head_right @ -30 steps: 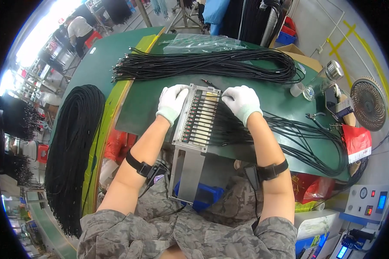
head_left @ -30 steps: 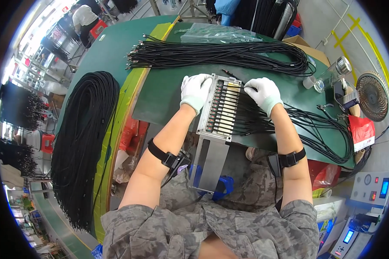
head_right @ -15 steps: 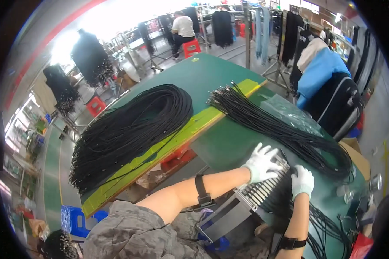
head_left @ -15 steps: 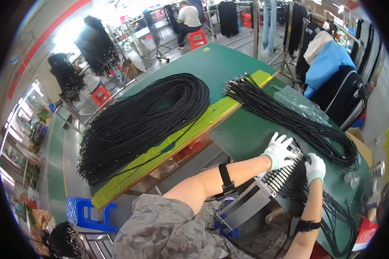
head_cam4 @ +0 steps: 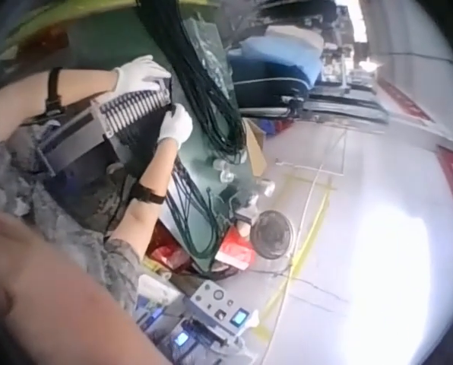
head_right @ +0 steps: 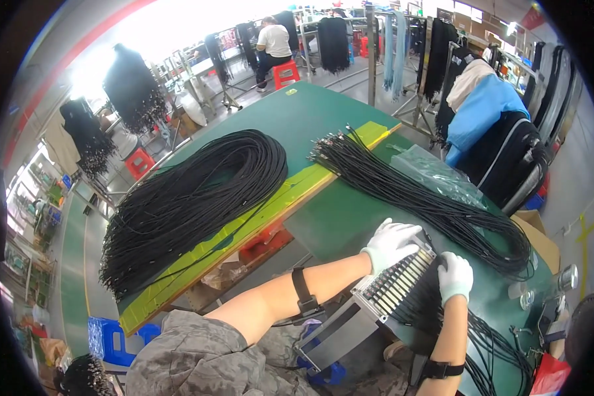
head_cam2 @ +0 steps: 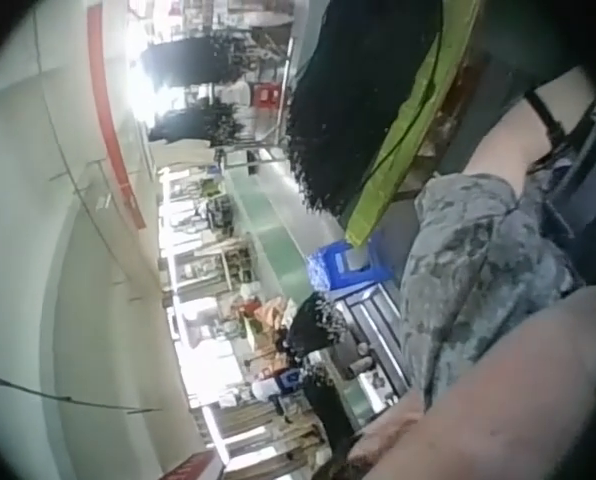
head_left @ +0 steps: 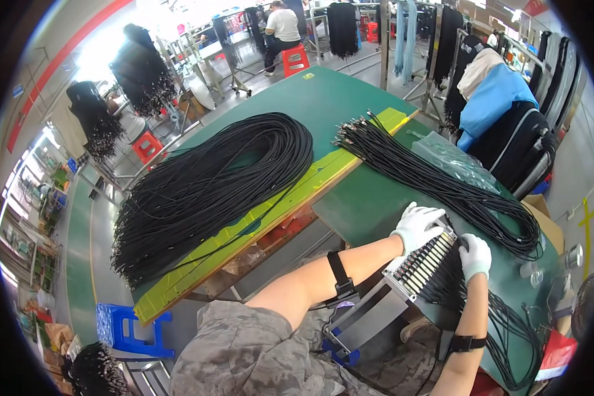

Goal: Processing and organizing electrical wire bundles using a specialized fixture on a manufacturing floor.

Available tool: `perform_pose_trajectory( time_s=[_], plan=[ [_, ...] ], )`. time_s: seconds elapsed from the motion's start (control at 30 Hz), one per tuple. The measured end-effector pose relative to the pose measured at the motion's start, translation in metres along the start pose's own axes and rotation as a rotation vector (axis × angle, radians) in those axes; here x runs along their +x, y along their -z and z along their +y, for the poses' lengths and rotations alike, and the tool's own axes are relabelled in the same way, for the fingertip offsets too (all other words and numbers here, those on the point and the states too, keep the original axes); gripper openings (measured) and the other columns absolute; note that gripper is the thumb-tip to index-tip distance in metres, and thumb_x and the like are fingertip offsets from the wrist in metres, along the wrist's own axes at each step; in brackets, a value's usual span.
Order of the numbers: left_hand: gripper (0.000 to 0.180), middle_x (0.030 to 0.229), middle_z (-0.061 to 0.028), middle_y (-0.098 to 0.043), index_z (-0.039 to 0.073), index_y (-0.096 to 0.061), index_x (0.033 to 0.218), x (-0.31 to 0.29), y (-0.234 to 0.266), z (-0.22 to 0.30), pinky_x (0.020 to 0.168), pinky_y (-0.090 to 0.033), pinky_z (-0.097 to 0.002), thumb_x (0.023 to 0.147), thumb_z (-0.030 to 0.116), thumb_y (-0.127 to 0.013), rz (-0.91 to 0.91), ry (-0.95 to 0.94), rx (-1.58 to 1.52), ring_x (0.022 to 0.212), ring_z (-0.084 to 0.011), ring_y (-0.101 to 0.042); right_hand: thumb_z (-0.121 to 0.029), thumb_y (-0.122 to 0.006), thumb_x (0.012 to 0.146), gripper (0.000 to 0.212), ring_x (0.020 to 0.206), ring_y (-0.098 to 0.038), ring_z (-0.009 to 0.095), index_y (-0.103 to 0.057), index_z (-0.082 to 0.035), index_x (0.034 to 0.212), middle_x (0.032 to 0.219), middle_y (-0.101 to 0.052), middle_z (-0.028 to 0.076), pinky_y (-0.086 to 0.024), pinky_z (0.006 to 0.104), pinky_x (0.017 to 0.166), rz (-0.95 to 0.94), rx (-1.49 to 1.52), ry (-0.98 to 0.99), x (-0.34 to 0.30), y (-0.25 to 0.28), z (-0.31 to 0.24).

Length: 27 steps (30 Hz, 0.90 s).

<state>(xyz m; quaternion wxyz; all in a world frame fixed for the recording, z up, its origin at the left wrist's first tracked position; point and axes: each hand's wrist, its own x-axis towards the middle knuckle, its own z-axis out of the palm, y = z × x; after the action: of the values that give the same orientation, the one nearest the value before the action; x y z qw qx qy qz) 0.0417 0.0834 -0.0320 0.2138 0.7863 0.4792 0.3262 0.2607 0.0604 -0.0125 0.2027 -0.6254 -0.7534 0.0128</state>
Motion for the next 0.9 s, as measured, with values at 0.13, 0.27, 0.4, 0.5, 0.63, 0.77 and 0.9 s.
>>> perform_pose_trajectory(
  time_s=[0.13, 0.27, 0.4, 0.5, 0.63, 0.77, 0.9],
  plan=[
    [0.056, 0.127, -0.0122, -0.055, 0.01, -0.045, 0.136, 0.0, 0.002, -0.006, 0.111, -0.02, -0.0499, 0.087, 0.038, -0.054, 0.014, -0.071, 0.001, 0.122, -0.0311, -0.046, -0.012, -0.067, 0.071, 0.024, 0.089, -0.06, 0.031, -0.066, -0.011, 0.095, 0.089, -0.065, 0.011, -0.048, 0.0404, 0.08, -0.012, 0.002, -0.03, 0.003, -0.001, 0.003],
    [0.052, 0.123, -0.0164, -0.057, 0.008, -0.046, 0.134, 0.0, 0.009, 0.002, 0.107, -0.031, -0.0457, 0.089, 0.031, -0.057, 0.009, -0.026, -0.107, 0.115, -0.0279, -0.053, -0.013, -0.068, 0.071, 0.027, 0.086, -0.06, 0.032, -0.066, -0.01, 0.097, 0.087, -0.065, 0.011, -0.048, 0.0403, 0.078, 0.092, 0.232, 0.079, -0.005, 0.014, 0.007],
    [0.034, 0.111, -0.0136, -0.063, 0.002, -0.057, 0.121, -0.003, 0.009, 0.004, 0.091, -0.046, -0.0324, 0.091, 0.018, -0.059, 0.094, 0.08, -0.733, 0.098, -0.0186, -0.061, -0.011, -0.072, 0.069, 0.031, 0.08, -0.061, 0.026, -0.066, -0.007, 0.099, 0.086, -0.064, 0.01, -0.049, 0.0348, 0.073, 0.042, 0.307, 0.273, -0.011, 0.028, -0.017],
    [0.025, 0.105, -0.0099, -0.065, 0.0, -0.061, 0.112, -0.004, 0.014, 0.005, 0.082, -0.049, -0.0257, 0.09, 0.013, -0.061, -0.053, 0.14, -0.799, 0.092, -0.0139, -0.061, -0.012, -0.072, 0.07, 0.032, 0.082, -0.062, 0.027, -0.066, -0.006, 0.1, 0.089, -0.065, 0.01, -0.05, 0.0355, 0.073, 0.04, 0.252, 0.25, -0.014, 0.029, -0.017],
    [0.019, 0.098, -0.0063, -0.066, -0.002, -0.065, 0.1, -0.011, 0.01, 0.009, 0.079, -0.049, -0.025, 0.087, 0.012, -0.066, -0.069, -0.01, -0.702, 0.084, -0.0129, -0.062, -0.019, -0.071, 0.073, 0.024, 0.082, -0.061, 0.032, -0.067, -0.007, 0.095, 0.087, -0.066, 0.013, -0.048, 0.0403, 0.072, 0.135, 0.46, 0.244, -0.012, 0.026, -0.054],
    [0.018, 0.088, -0.0048, -0.066, -0.001, -0.065, 0.095, -0.017, 0.023, 0.027, 0.074, -0.048, -0.0243, 0.084, 0.013, -0.07, 0.022, -0.097, -0.839, 0.08, -0.0108, -0.06, -0.021, -0.071, 0.075, 0.02, 0.08, -0.061, 0.031, -0.068, -0.008, 0.091, 0.084, -0.066, 0.012, -0.048, 0.0399, 0.072, 0.112, 0.418, 0.125, -0.013, 0.02, -0.058],
    [0.016, 0.077, -0.002, -0.062, 0.0, -0.064, 0.088, -0.013, 0.028, 0.02, 0.067, -0.046, -0.0231, 0.084, 0.014, -0.07, 0.03, -0.101, -0.458, 0.073, -0.0089, -0.057, -0.022, -0.07, 0.076, 0.018, 0.081, -0.062, 0.031, -0.068, -0.01, 0.088, 0.084, -0.067, 0.012, -0.048, 0.0403, 0.072, 0.027, 0.501, 0.051, -0.013, 0.026, -0.057]
  ],
)
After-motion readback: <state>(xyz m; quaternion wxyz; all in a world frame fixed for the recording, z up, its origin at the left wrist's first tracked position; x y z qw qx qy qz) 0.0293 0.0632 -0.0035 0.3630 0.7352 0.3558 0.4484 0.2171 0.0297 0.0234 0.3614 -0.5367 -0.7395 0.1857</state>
